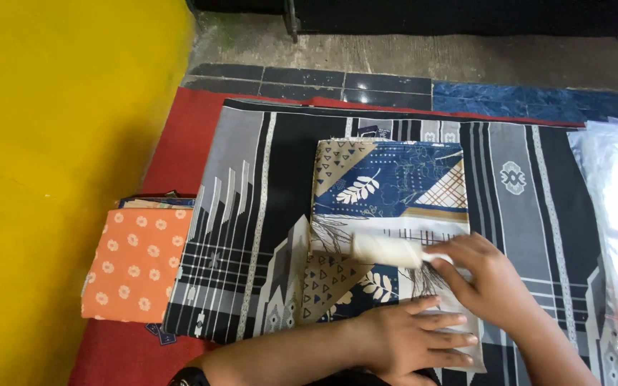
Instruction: Cleaning fabric pieces with a lint roller and folding them into a neat stack.
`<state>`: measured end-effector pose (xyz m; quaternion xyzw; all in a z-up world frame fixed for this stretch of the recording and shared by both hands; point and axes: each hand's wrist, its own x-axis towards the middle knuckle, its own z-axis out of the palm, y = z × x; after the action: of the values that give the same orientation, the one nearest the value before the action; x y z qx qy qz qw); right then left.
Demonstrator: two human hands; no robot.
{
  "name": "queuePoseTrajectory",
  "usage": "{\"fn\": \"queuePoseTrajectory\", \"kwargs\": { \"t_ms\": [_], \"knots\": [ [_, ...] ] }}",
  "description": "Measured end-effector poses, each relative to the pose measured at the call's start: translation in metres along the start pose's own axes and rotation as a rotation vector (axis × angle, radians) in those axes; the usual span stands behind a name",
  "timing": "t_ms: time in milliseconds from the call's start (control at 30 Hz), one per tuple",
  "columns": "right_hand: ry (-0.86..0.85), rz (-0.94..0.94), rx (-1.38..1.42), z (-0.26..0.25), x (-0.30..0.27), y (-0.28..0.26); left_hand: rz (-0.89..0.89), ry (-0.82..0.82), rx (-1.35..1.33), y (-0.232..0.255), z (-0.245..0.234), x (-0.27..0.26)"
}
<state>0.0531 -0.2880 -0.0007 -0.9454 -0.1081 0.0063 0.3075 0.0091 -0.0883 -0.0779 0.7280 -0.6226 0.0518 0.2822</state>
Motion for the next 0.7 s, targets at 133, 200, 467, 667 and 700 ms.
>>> {"fn": "queuePoseTrajectory", "kwargs": {
  "t_ms": [133,200,467,667,700],
  "knots": [
    [-0.046,0.068,-0.074,0.000,-0.023,0.027,0.013,-0.079,0.037,-0.002,0.008,0.001],
    [0.007,0.016,-0.028,0.008,-0.017,0.038,0.036,-0.139,0.251,-0.003,0.007,0.003],
    [0.293,-0.072,-0.261,0.019,0.073,0.094,0.052,-0.137,0.305,-0.002,0.003,0.007],
    [0.391,-0.065,-0.195,0.000,0.083,0.097,0.042,-0.125,0.229,-0.003,0.018,0.005],
    [0.370,-0.071,-0.192,-0.004,0.075,0.095,0.042,-0.164,0.227,-0.002,0.026,0.004]
  ]
}}
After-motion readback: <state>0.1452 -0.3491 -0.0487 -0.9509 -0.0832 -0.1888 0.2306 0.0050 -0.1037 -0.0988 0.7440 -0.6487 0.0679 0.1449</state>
